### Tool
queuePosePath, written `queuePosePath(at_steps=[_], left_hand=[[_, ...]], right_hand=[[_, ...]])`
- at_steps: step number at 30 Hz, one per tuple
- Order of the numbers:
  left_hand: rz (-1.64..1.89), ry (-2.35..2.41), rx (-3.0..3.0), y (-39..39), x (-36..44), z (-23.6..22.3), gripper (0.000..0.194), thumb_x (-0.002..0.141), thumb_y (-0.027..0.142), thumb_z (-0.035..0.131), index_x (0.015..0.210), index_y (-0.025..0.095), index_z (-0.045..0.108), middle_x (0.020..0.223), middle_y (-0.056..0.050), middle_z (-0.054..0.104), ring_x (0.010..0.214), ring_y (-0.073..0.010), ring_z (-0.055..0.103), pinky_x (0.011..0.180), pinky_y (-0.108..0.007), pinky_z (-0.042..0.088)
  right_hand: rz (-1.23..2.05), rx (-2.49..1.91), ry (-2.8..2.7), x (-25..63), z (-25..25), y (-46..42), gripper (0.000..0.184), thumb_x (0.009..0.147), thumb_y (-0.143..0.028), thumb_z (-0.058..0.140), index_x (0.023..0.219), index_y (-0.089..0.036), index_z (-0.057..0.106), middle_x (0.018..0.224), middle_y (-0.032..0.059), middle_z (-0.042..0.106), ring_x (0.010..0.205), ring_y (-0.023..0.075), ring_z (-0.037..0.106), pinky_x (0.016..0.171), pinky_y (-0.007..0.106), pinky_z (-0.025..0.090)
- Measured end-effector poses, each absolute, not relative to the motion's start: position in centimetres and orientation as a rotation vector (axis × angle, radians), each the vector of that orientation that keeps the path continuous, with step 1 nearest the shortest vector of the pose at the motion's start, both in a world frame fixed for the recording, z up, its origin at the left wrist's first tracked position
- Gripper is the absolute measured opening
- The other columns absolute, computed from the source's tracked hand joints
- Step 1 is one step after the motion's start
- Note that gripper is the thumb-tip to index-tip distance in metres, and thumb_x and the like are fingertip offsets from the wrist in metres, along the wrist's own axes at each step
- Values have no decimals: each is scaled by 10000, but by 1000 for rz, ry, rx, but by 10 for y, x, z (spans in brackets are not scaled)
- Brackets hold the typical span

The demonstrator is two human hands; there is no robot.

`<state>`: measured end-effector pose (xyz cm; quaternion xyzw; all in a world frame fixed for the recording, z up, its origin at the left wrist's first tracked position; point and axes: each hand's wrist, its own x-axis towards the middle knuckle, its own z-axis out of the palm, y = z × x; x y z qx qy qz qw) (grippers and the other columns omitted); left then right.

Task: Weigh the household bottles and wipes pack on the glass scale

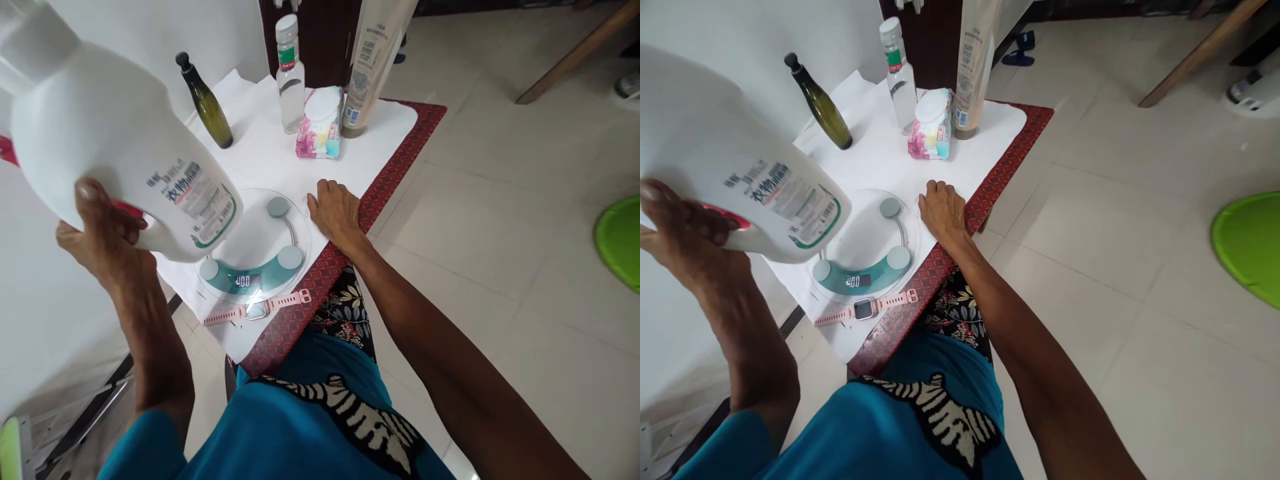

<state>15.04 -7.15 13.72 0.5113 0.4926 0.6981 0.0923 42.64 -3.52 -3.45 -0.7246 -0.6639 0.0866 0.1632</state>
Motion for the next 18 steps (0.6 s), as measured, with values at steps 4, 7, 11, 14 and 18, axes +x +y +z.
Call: queuePosePath(at_steps=[4, 7, 11, 14, 18], left_hand=[[2029, 1484, 1370, -104, 165, 111, 619, 649, 612, 870, 584, 247, 373, 466, 86, 283, 405, -75, 242, 396, -275, 259], [1989, 1536, 1274, -112, 179, 100, 536, 598, 574, 858, 565, 243, 438, 461, 85, 291, 409, -81, 258, 401, -279, 275], [1998, 1611, 1240, -110, 188, 92, 446, 601, 558, 822, 600, 242, 506, 493, 78, 294, 442, -95, 278, 426, -286, 290], [2003, 1609, 1256, -108, 189, 88, 483, 626, 561, 828, 588, 246, 464, 498, 74, 282, 454, -96, 266, 450, -292, 299], [1880, 1566, 1345, -110, 183, 88, 661, 729, 784, 722, 582, 253, 358, 519, 51, 280, 471, -123, 329, 533, -341, 424]], right_hand=[[220, -2058, -1903, 427, -39, -35, 374, 1149, -307, 392, 1363, -87, 606, 1288, 240, 667, 1168, 344, 614, 907, 436, 515], [202, -2048, -1896, 427, -42, -34, 379, 1156, -316, 379, 1356, -90, 609, 1279, 233, 666, 1177, 339, 609, 908, 424, 508], [192, -2046, -1877, 426, -42, -34, 378, 1150, -313, 365, 1339, -102, 615, 1267, 233, 669, 1172, 344, 602, 896, 427, 513], [197, -2051, -1881, 426, -42, -35, 378, 1144, -304, 362, 1339, -104, 616, 1274, 238, 669, 1173, 351, 603, 898, 441, 523], [203, -2043, -1885, 429, -45, -34, 390, 1150, -329, 361, 1337, -106, 621, 1264, 232, 669, 1164, 352, 608, 901, 449, 527]])
